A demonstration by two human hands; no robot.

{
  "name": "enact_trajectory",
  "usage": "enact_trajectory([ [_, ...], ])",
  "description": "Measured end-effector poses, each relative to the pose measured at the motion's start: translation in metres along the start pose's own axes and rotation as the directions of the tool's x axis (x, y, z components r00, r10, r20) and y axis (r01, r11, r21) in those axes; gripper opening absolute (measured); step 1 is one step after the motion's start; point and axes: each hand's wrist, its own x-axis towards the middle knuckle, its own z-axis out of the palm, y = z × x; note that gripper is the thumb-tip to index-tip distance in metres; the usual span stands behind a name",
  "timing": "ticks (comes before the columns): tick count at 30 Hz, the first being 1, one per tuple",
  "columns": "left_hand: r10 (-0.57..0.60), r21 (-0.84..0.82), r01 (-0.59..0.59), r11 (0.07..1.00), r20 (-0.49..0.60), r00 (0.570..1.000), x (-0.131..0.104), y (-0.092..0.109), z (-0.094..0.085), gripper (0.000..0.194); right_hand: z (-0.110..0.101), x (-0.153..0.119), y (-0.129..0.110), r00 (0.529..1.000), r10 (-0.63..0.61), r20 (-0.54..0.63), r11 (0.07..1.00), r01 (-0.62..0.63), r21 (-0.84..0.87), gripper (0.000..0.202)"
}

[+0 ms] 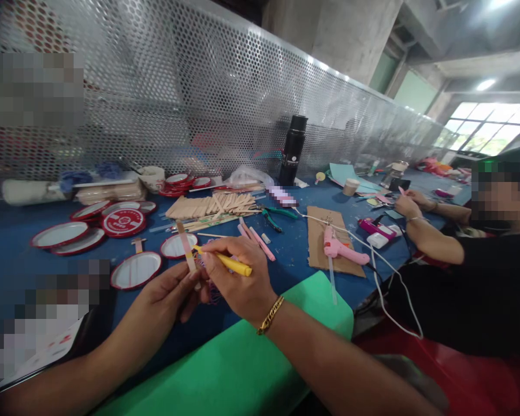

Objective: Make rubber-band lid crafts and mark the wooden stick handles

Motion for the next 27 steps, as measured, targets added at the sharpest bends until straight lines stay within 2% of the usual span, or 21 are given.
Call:
enact_trajectory([
  [3, -0.002, 0.010, 0.002, 1.000, 0.008, 1.000, -0.0005, 0.0014, -0.0002, 0.036, 0.0015, -0.0001, -0.0007, 1.000, 0.026, 0.003, 0.999, -0.027, 0.037, 0.007],
  [8, -0.002, 0.010, 0.002, 1.000, 0.006, 1.000, -0.0008, 0.0018, -0.0001, 0.036, 0.0029, -0.0005, -0.0017, 0.996, 0.060, -0.060, 0.998, -0.061, -0.016, 0.003],
  [12, -0.008, -0.019, 0.008, 1.000, 0.015, 1.000, -0.0004, 0.0009, 0.0002, 0.036, 0.0032, -0.0006, -0.0027, 0.998, 0.052, -0.037, 0.998, -0.052, -0.020, 0.018],
  [21, 0.014, -0.017, -0.014, 1.000, 0.027, 1.000, -0.0009, -0.0017, 0.0005, 0.034, 0.0064, -0.0016, -0.0026, 0.996, 0.086, -0.032, 0.996, -0.086, 0.011, 0.014],
  [27, 0.026, -0.009, -0.025, 1.000, 0.035, 0.999, -0.0006, -0.0030, 0.0002, 0.034, 0.0063, -0.0023, -0.0004, 0.998, 0.058, -0.005, 0.998, -0.058, 0.006, 0.017],
])
